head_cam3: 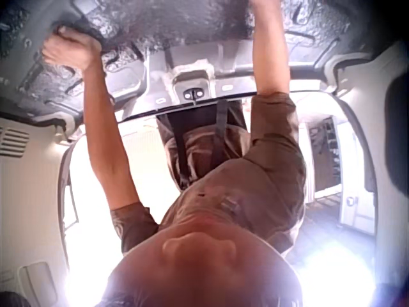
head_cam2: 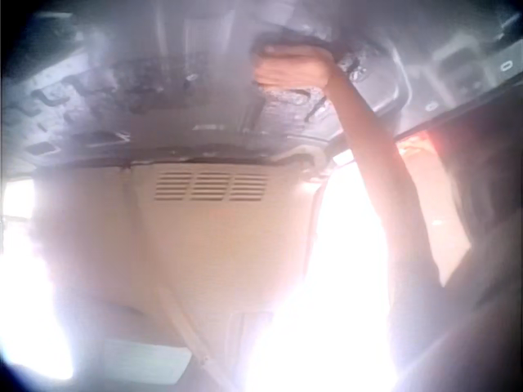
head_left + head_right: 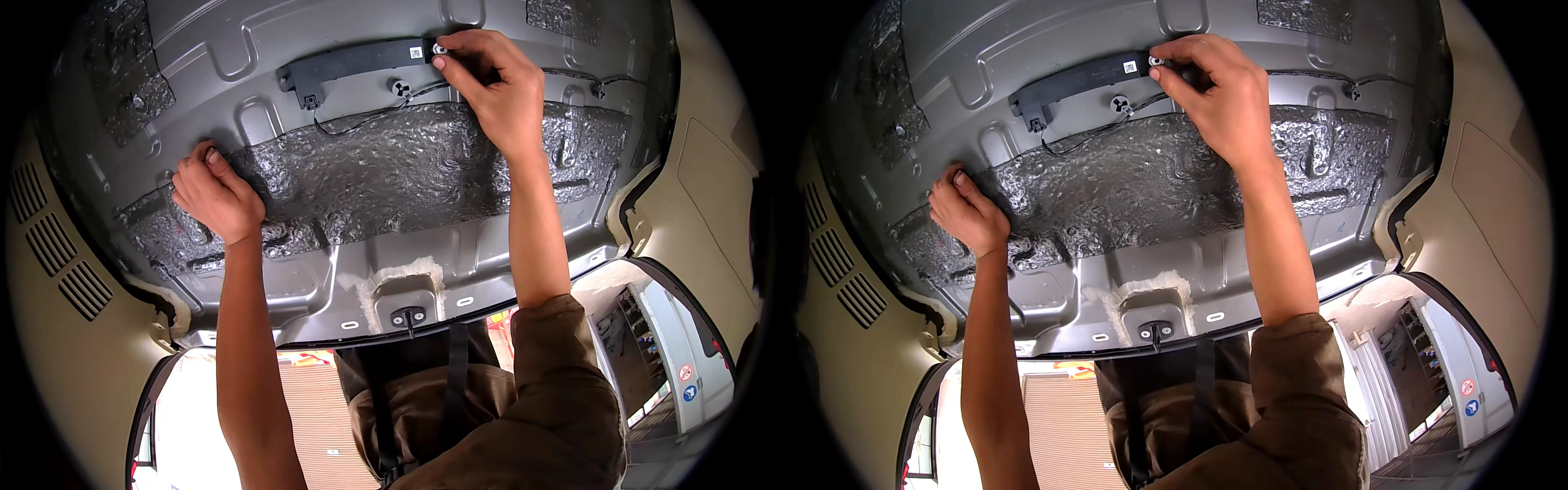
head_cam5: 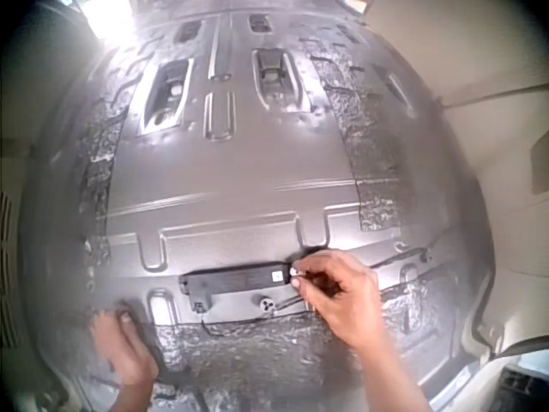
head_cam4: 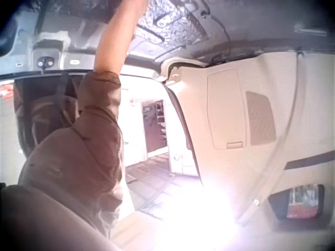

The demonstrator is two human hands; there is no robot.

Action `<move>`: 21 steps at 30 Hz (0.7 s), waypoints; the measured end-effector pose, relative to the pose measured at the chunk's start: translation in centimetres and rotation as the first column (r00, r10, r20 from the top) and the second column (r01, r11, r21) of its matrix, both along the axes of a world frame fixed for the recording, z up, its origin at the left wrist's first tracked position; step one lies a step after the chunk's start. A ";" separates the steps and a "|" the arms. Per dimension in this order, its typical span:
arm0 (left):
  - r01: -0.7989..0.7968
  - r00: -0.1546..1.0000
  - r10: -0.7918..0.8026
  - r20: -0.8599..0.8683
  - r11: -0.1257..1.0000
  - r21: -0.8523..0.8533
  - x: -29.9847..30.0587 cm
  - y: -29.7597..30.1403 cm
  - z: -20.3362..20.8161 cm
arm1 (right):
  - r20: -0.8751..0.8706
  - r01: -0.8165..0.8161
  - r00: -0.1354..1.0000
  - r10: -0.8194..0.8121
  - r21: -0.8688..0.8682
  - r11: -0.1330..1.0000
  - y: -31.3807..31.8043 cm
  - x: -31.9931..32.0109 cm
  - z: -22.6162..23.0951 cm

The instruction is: The person secures a black electronic control module to the underside of a car trunk lid using screws and a screwdriver. They then move to the rear of the vehicle and use a pneumatic impact wrench to tighten the lug nuts on a wheel.

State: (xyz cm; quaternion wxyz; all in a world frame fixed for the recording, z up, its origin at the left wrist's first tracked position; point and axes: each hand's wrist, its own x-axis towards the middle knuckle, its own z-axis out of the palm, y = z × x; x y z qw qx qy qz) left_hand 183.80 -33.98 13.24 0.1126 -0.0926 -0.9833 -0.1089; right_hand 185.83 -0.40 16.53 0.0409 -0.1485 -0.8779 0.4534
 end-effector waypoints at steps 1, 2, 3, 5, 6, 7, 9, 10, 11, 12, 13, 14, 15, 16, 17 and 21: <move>-0.004 1.000 0.004 0.002 1.000 -0.006 0.0 0.0 0.0 | -0.069 -0.040 0.997 0.042 0.022 0.999 0.1 -0.3 -0.3; -0.006 1.000 0.006 0.005 1.000 -0.012 0.1 -0.1 0.1 | -0.063 -0.048 0.997 0.049 0.018 0.999 0.0 -0.4 -0.3; -0.002 1.000 0.002 -0.005 1.000 -0.008 0.0 0.0 0.1 | -0.066 -0.059 0.996 0.060 0.018 0.998 0.1 -0.7 -0.3; 0.008 1.000 -0.008 -0.024 1.000 0.002 -0.1 0.1 0.3 | -0.046 -0.094 0.995 0.094 0.008 0.996 0.3 -1.2 -0.1; 0.007 1.000 -0.007 -0.022 1.000 -0.003 -0.1 0.1 0.2 | -0.019 -0.112 0.994 0.112 -0.002 0.994 0.5 -1.1 -0.1; 0.006 1.000 -0.006 -0.020 1.000 -0.009 -0.1 0.1 0.0 | 0.007 -0.130 0.992 0.130 -0.013 0.991 0.6 -1.1 0.1; -0.011 1.000 0.011 -0.005 1.000 -0.017 0.0 0.1 0.0 | 0.144 -0.046 0.988 0.063 -0.124 0.991 0.6 -1.5 1.1; -0.026 1.000 0.027 0.009 0.999 -0.019 0.1 0.0 0.0 | 0.212 0.001 0.977 0.037 -0.175 0.985 0.4 -1.6 1.4; -0.042 0.999 0.043 0.022 0.999 -0.021 0.2 0.0 0.0 | 0.191 -0.017 0.980 0.049 -0.165 0.986 0.4 -1.7 1.4; -0.037 0.999 0.037 0.018 0.999 -0.022 0.2 0.0 0.1 | 0.171 -0.033 0.984 0.059 -0.153 0.988 0.3 -1.6 1.5; -0.032 0.999 0.032 0.013 0.999 -0.022 0.1 -0.1 0.1 | 0.151 -0.048 0.986 0.069 -0.140 0.989 0.2 -1.4 1.4; -0.027 1.000 0.027 0.010 0.999 -0.023 0.1 -0.1 0.1 | 0.114 -0.062 0.991 0.076 -0.116 0.991 0.2 -1.3 1.2; -0.032 0.999 0.032 0.011 0.999 -0.023 0.1 -0.1 0.1 | 0.079 -0.077 0.993 0.084 -0.088 0.993 0.3 -1.2 0.8; -0.038 0.999 0.038 0.013 0.999 -0.022 0.1 -0.1 0.1 | 0.044 -0.090 0.995 0.093 -0.059 0.994 0.3 -1.1 0.7; -0.043 0.999 0.043 0.015 0.999 -0.022 0.1 -0.1 0.1 | 0.074 -0.069 0.994 0.074 -0.077 0.995 0.4 -0.9 0.9; -0.019 1.000 0.019 -0.022 1.000 -0.016 0.1 -0.1 -0.2 | 0.095 -0.042 0.994 0.050 -0.089 0.995 0.0 -1.1 1.5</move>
